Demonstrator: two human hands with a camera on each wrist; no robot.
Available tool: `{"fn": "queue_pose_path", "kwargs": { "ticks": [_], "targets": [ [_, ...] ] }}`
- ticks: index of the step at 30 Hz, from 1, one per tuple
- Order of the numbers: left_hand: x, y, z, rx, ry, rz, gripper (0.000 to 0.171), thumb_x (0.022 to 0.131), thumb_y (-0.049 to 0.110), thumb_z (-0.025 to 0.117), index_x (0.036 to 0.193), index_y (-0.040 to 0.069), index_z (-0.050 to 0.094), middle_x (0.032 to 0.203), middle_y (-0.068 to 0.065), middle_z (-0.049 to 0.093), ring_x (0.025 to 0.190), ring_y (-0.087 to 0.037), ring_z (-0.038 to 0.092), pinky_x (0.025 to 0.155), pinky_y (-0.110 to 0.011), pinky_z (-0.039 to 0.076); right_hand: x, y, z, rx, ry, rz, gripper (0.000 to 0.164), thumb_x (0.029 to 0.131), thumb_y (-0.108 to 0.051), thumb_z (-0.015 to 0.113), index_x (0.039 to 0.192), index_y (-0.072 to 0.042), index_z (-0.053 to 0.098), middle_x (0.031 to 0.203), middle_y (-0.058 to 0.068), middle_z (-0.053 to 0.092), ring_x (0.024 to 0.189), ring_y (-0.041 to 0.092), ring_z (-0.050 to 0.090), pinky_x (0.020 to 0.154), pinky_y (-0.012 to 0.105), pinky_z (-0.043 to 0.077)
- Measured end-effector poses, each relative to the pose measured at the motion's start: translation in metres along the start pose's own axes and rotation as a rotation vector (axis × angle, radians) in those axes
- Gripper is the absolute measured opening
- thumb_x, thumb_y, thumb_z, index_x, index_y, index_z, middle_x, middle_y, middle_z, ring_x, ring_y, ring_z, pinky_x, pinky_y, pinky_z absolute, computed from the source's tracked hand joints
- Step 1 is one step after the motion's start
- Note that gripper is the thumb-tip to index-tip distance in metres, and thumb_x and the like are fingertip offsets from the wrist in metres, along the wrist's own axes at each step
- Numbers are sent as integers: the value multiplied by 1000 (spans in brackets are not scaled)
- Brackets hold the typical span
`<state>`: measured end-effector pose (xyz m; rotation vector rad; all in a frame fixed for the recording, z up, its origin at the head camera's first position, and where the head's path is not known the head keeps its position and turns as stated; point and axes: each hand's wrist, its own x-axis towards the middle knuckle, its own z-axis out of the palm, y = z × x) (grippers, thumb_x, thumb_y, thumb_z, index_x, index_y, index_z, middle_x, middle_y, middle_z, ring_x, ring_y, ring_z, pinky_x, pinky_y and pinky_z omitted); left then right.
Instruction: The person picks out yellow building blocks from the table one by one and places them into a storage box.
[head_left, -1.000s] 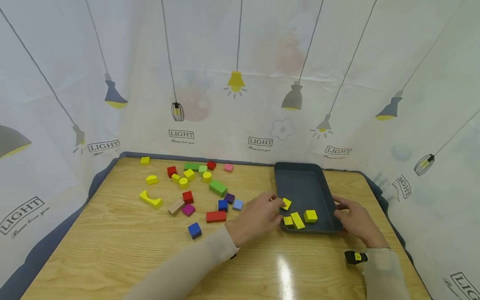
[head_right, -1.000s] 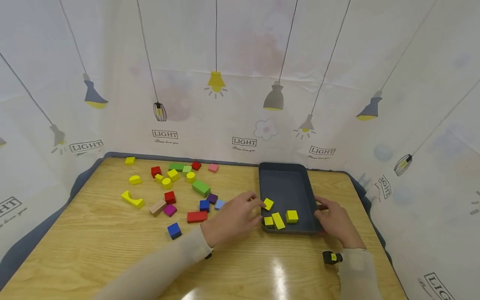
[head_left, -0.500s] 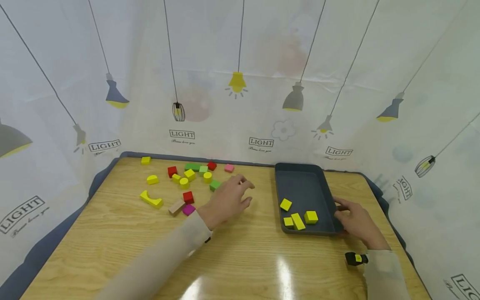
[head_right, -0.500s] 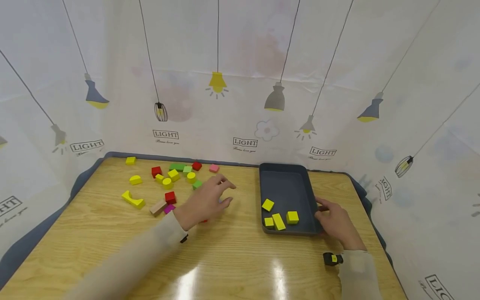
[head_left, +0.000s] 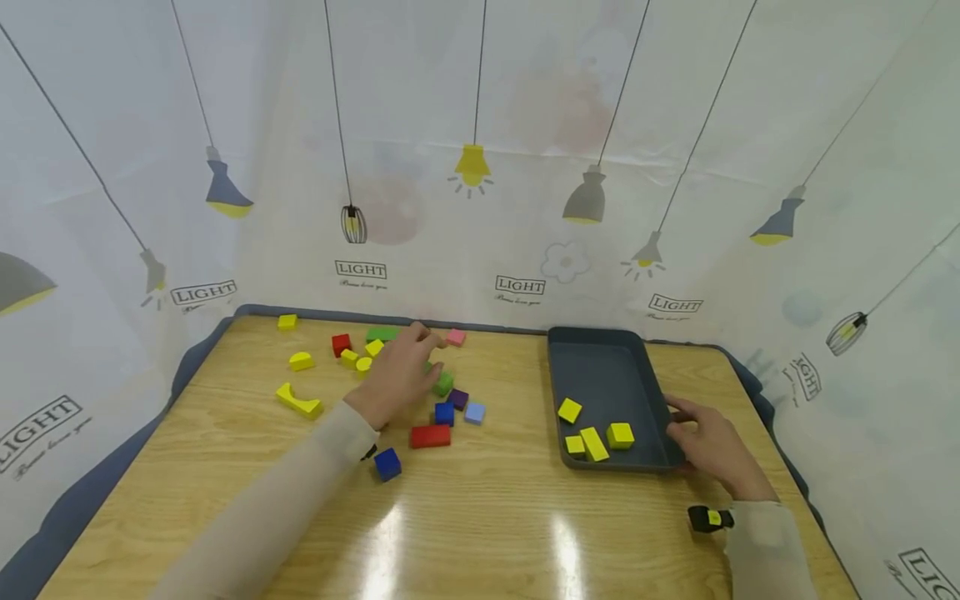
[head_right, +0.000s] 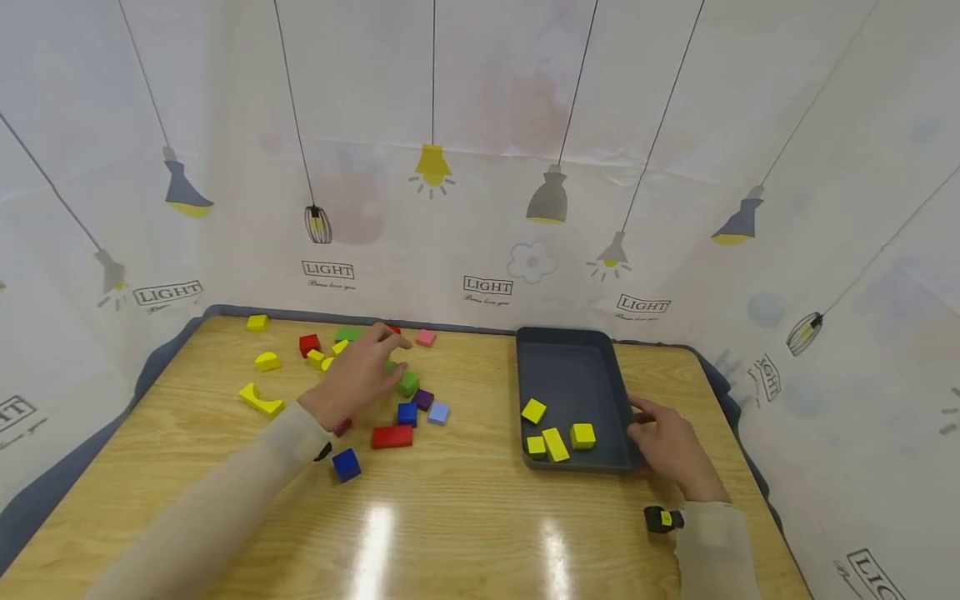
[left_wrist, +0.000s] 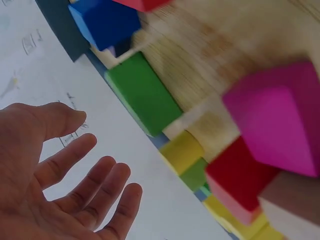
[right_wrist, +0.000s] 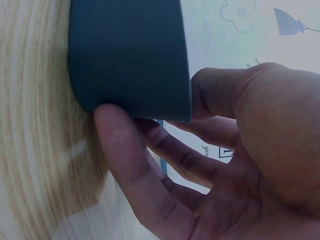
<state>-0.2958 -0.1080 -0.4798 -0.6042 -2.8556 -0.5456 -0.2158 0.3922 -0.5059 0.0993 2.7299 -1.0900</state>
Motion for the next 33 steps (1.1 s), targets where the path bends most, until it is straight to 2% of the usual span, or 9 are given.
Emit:
{"fn": "queue_pose_path", "kwargs": {
  "ticks": [4,10,14,18,27,33],
  "targets": [
    [2,-15,4,15,15,-42,34,108,16,83,141,6,79,131,-16,71,108,-30,69,95,-45,67,1,0,1,-1,2,-3,67,115,-12,55,180,-2,40,162,44,56,103,34,83,67,40,72],
    [3,-25,8,0,7,-79,33,110,12,79,141,5,80,135,-17,72,113,-32,71,100,-47,68,1,0,1,-6,0,-1,67,116,-13,55,180,-1,39,163,45,56,100,33,83,67,40,72],
    [4,-28,10,4,2,-102,32,109,10,79,141,4,81,146,-21,73,128,-39,73,111,-53,67,2,-1,2,-9,4,7,68,115,-12,55,180,-2,40,163,44,56,106,37,83,67,40,72],
    [6,-30,12,-7,-19,-133,30,110,8,78,139,4,82,154,-23,72,142,-45,70,120,-59,62,2,-1,1,-14,10,12,68,114,-11,54,180,-1,40,162,44,56,107,38,82,67,40,72],
    [4,-36,15,-41,-58,-176,28,110,5,78,137,2,83,141,-22,69,127,-38,67,111,-53,66,2,-1,1,-10,6,15,68,115,-12,54,180,-2,38,164,43,55,110,39,81,69,39,73],
    [1,-37,14,-85,-75,-190,30,109,3,77,138,-1,81,134,-22,66,119,-38,65,107,-52,65,2,1,0,0,8,0,67,115,-12,54,180,-2,39,162,43,56,105,37,82,67,40,72]
  ]
}}
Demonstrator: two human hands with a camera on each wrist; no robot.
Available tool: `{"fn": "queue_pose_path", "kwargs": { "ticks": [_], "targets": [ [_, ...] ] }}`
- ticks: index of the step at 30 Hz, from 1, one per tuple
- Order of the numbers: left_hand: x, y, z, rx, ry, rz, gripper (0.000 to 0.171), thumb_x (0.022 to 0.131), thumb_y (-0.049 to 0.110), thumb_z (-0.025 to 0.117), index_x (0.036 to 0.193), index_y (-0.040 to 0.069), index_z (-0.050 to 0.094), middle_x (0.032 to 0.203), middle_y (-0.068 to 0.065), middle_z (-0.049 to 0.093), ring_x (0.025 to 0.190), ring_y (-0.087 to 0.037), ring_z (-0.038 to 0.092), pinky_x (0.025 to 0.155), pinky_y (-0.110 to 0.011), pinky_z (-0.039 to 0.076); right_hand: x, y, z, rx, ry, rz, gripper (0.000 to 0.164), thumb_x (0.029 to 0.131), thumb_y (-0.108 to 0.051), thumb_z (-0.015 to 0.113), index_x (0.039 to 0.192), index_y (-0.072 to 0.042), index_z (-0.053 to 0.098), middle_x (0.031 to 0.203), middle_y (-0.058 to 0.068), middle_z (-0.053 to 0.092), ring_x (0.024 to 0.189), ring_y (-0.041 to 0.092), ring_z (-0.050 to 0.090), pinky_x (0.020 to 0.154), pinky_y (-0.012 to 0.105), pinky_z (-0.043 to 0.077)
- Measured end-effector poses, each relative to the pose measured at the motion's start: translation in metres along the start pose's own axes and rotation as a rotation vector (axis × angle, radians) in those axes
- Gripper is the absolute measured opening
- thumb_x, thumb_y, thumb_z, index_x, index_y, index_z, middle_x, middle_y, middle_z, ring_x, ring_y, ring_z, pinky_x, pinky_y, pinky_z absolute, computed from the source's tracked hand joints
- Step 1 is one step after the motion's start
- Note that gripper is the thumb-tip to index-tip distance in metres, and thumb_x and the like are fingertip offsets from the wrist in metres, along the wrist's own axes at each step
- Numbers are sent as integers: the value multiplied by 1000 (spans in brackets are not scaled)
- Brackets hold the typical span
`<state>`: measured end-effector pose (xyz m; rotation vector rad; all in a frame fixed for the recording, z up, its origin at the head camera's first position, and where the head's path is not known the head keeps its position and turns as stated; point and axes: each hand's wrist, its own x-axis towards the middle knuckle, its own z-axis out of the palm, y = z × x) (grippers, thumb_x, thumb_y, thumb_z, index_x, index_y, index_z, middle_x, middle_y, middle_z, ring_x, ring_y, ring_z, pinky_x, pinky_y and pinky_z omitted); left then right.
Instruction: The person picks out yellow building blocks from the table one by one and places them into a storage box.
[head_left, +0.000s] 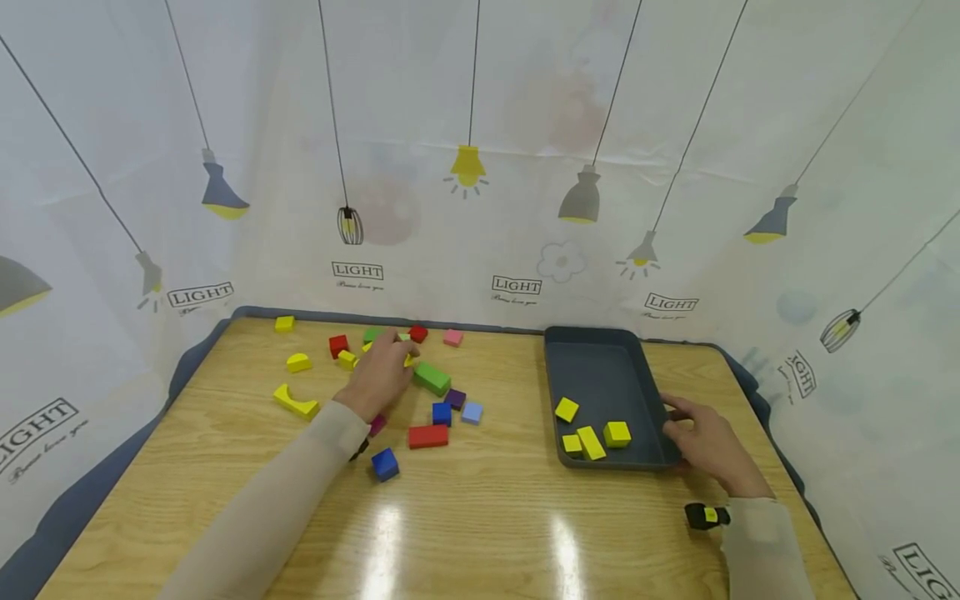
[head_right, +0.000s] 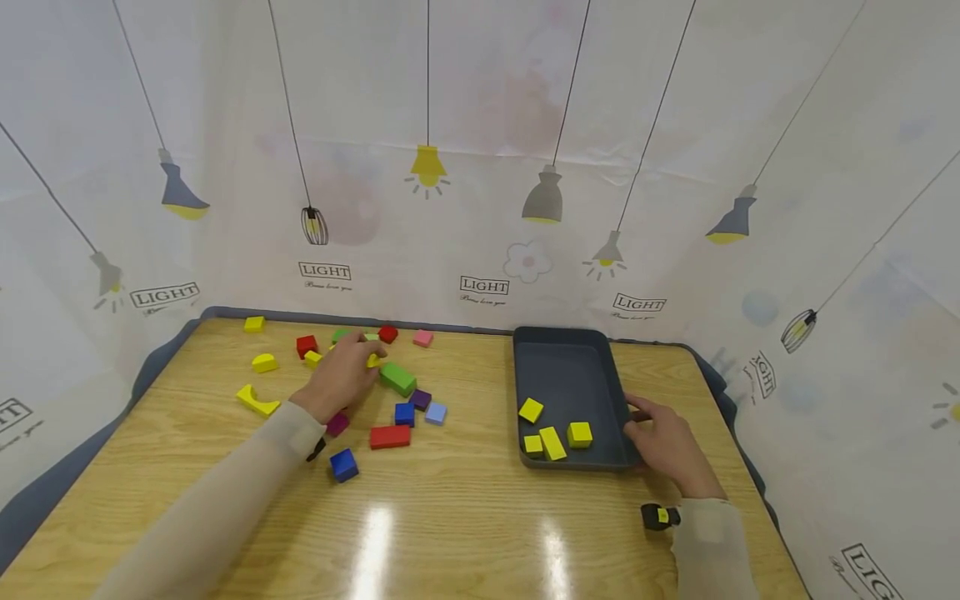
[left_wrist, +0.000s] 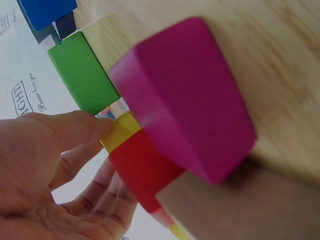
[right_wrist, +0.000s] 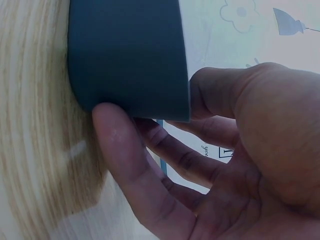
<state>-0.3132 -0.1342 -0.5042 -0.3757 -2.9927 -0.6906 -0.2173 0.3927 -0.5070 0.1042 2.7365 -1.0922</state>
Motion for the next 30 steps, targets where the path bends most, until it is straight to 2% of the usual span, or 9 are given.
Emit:
{"fn": "queue_pose_path", "kwargs": {
  "ticks": [1,4,7,8,13,17,30],
  "targets": [
    [4,-11,6,-18,8,18,29,110,5,76,139,0,81,135,-21,66,119,-35,67,108,-49,65,0,0,0,0,0,-2,67,116,-12,54,180,-1,38,162,44,56,105,36,82,67,40,72],
    [4,-11,6,-40,2,14,29,111,4,74,139,-2,79,136,-21,64,119,-36,70,109,-50,66,0,-1,-1,3,0,-3,67,116,-12,54,180,-2,38,162,44,56,104,36,83,67,40,72],
    [3,-10,4,-60,-10,6,30,113,5,72,142,-2,78,140,-23,63,119,-36,71,110,-50,66,0,-1,-1,2,-2,-6,67,116,-12,54,180,-1,38,162,44,56,105,36,82,67,40,72],
    [-1,0,-2,-54,-20,-14,31,112,2,72,142,-4,77,140,-25,63,120,-39,71,110,-54,66,0,-1,-1,3,-2,-6,67,116,-12,54,180,-1,38,162,44,56,105,37,82,67,40,72],
    [-1,1,-5,-67,-22,-28,33,114,5,72,145,-3,76,144,-26,64,124,-39,71,114,-55,65,-1,-2,-1,0,-5,-4,67,116,-12,54,180,-1,38,162,44,56,104,36,82,68,40,72],
    [-2,3,-5,-72,-11,-36,33,114,6,73,145,-1,77,142,-24,64,121,-38,69,112,-54,66,-2,-3,-1,0,-7,0,68,116,-12,54,181,-2,38,163,44,55,104,36,82,68,41,72],
    [1,18,-2,-69,88,100,29,109,-3,75,138,-2,79,130,-23,66,109,-35,70,102,-49,68,-3,-4,-1,1,-11,-16,67,116,-12,53,180,0,37,162,44,55,100,32,82,67,40,72]
  ]
}}
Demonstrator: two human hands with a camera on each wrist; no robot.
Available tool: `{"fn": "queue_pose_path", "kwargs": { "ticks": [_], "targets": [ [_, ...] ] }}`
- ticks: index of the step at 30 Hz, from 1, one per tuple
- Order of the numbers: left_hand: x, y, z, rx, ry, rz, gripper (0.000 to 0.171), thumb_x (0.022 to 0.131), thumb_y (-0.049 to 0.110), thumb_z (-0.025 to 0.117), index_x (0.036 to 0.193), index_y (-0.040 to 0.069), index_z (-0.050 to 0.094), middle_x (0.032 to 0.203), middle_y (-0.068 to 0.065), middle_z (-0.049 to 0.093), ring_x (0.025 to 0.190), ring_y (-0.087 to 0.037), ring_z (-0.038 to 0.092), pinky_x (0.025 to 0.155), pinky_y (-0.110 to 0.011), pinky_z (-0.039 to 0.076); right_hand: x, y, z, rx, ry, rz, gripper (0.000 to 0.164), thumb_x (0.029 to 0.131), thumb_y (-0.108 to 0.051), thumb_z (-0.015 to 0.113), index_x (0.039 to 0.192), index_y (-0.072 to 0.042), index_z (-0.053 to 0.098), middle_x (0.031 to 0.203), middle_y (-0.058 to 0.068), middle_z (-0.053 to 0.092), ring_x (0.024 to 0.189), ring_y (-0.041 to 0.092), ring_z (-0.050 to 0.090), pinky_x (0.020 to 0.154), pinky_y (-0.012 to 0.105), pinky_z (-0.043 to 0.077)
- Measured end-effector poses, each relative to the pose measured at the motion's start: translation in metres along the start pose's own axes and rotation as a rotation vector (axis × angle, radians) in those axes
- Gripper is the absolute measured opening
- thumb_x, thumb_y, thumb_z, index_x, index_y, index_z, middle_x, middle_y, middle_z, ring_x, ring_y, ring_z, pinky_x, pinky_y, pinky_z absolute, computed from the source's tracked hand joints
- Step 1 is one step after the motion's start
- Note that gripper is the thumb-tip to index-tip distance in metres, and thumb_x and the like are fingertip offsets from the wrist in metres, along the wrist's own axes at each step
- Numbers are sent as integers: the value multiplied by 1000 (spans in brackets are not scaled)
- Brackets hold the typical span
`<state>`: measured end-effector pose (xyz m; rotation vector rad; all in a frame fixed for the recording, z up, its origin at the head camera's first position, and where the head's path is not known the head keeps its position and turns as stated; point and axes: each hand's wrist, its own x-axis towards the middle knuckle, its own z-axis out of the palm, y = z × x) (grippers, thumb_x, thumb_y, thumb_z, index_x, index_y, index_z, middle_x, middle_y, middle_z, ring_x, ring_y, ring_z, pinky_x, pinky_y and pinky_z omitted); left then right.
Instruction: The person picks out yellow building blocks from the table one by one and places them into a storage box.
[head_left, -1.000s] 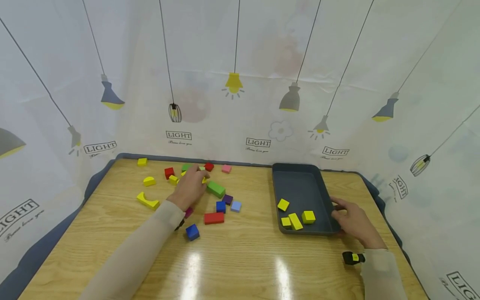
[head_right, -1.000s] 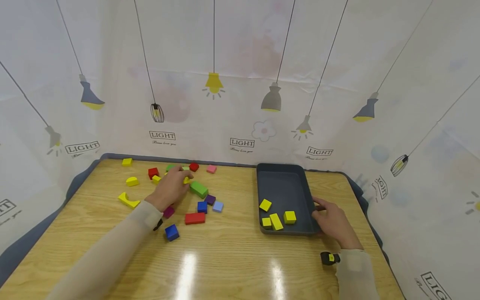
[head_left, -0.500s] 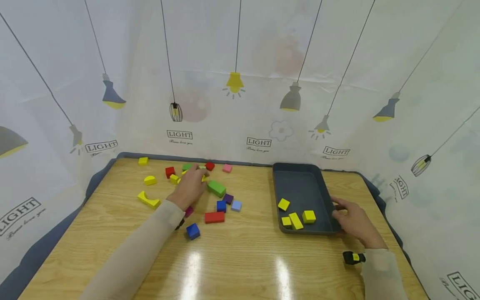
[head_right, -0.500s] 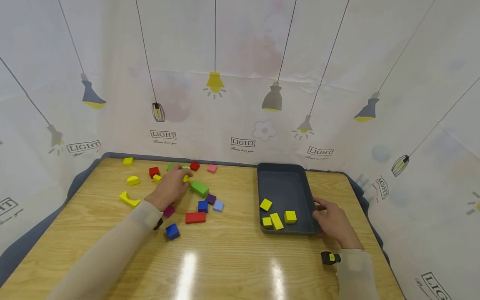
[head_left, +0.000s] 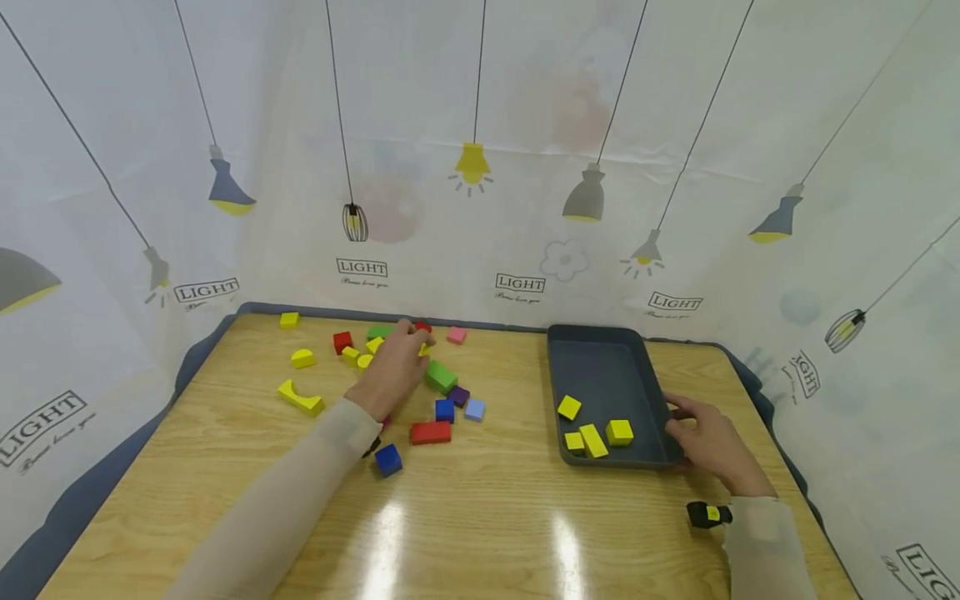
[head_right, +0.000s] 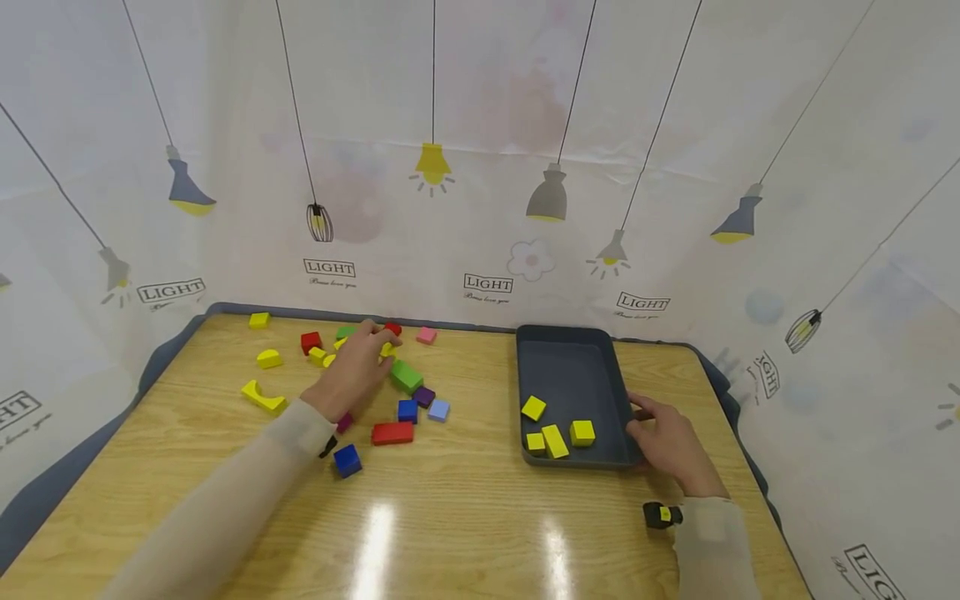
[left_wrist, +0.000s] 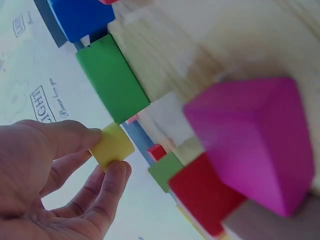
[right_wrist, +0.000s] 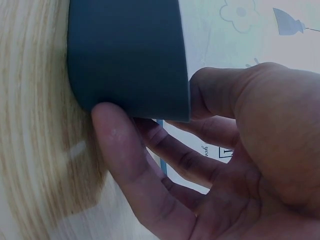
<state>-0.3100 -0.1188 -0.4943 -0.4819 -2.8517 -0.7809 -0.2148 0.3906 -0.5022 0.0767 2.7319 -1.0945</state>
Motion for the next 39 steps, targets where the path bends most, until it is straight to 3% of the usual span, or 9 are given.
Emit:
{"fn": "queue_pose_path", "kwargs": {
  "ticks": [8,17,24,39],
  "targets": [
    [3,24,1,-30,-12,-12,36,112,4,76,148,5,75,132,-15,62,107,-30,67,99,-40,68,1,0,0,-13,6,2,67,116,-12,53,180,0,38,161,45,56,104,36,82,67,41,72],
    [11,65,13,-64,-44,76,31,112,4,77,143,5,77,139,-20,65,107,-29,70,97,-39,70,3,2,-1,-18,4,17,67,117,-12,52,181,-1,36,164,45,54,113,43,80,70,42,73],
    [18,96,29,-32,-78,156,31,113,6,75,144,4,77,141,-20,65,106,-26,68,89,-35,66,2,4,0,-11,-1,5,67,117,-13,53,181,-1,36,164,45,54,113,43,81,69,41,73],
    [15,150,61,0,-128,263,30,113,10,78,142,10,79,138,-11,68,114,-19,70,99,-25,65,2,1,0,-30,2,1,67,116,-13,54,180,-2,38,162,44,57,112,42,81,68,40,72]
  ]
}}
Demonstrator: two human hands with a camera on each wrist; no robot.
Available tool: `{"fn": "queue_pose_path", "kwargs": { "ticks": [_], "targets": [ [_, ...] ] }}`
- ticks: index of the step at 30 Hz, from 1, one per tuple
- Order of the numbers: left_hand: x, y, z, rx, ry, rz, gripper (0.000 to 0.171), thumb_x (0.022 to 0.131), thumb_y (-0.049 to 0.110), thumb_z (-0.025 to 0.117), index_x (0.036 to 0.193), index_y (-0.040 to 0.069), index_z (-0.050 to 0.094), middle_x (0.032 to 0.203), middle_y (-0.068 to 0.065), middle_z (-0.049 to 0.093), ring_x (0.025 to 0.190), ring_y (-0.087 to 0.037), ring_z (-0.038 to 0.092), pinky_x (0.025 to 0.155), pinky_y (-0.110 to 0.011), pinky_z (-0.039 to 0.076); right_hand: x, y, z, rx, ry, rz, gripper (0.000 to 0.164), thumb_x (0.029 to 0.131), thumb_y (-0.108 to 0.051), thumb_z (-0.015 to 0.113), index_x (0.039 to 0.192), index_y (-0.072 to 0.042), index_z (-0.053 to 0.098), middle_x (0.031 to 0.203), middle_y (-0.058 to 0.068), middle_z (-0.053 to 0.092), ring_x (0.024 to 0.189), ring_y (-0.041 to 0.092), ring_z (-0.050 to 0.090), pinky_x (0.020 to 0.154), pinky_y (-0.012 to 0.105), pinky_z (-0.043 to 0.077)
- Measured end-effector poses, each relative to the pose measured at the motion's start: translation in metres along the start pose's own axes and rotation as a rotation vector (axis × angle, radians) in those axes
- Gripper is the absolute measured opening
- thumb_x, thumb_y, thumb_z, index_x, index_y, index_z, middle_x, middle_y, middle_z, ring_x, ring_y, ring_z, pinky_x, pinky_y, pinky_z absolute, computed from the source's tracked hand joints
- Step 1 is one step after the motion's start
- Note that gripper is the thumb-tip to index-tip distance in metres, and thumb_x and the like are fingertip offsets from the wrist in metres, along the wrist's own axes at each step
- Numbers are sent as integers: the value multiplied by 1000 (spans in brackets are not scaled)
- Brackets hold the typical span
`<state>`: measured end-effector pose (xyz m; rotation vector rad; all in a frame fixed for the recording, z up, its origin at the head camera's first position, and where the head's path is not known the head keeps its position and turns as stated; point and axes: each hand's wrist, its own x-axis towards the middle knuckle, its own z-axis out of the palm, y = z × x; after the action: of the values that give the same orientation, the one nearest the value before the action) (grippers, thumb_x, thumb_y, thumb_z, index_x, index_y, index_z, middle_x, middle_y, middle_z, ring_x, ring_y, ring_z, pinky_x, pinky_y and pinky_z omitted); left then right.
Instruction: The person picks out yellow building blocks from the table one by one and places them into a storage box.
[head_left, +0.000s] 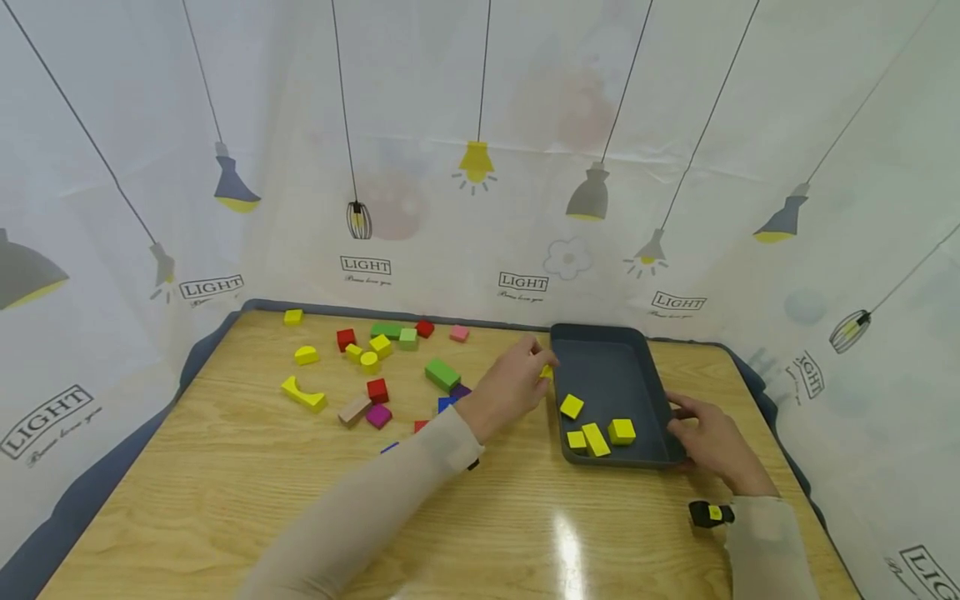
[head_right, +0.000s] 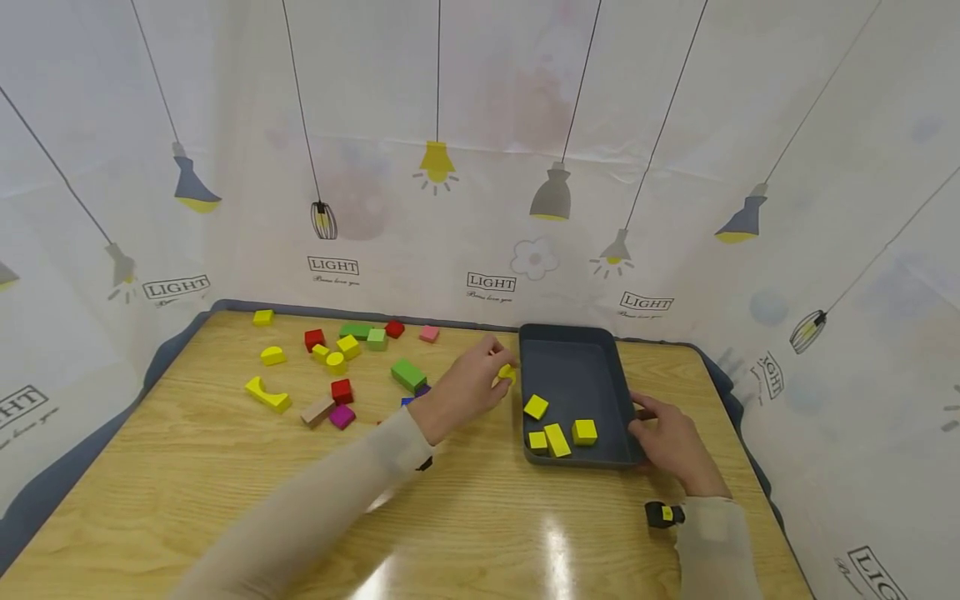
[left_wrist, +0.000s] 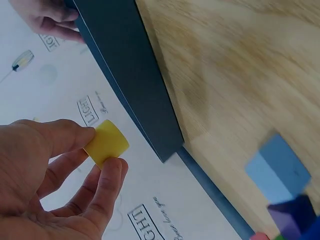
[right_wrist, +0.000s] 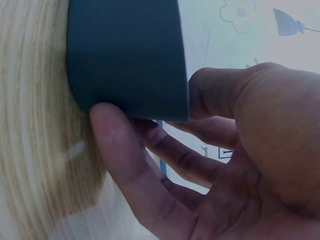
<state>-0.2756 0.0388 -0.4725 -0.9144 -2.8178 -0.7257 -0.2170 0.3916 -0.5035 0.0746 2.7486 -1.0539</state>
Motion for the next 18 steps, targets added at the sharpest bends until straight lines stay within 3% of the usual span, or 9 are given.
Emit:
{"fn": "queue_pose_path", "kwargs": {
  "ticks": [10,18],
  "targets": [
    [6,31,19,29,-47,94,29,114,16,77,143,13,79,132,-9,67,103,-13,68,90,-12,61,-1,-2,-1,-4,-4,6,67,116,-12,53,180,-1,37,162,44,56,112,42,79,69,40,72],
    [8,42,36,50,-86,133,30,116,15,74,146,12,79,135,-10,69,107,-15,69,88,-10,59,0,-1,-1,4,-8,5,66,117,-13,52,181,-1,36,163,44,55,107,37,80,68,41,72]
  ]
}}
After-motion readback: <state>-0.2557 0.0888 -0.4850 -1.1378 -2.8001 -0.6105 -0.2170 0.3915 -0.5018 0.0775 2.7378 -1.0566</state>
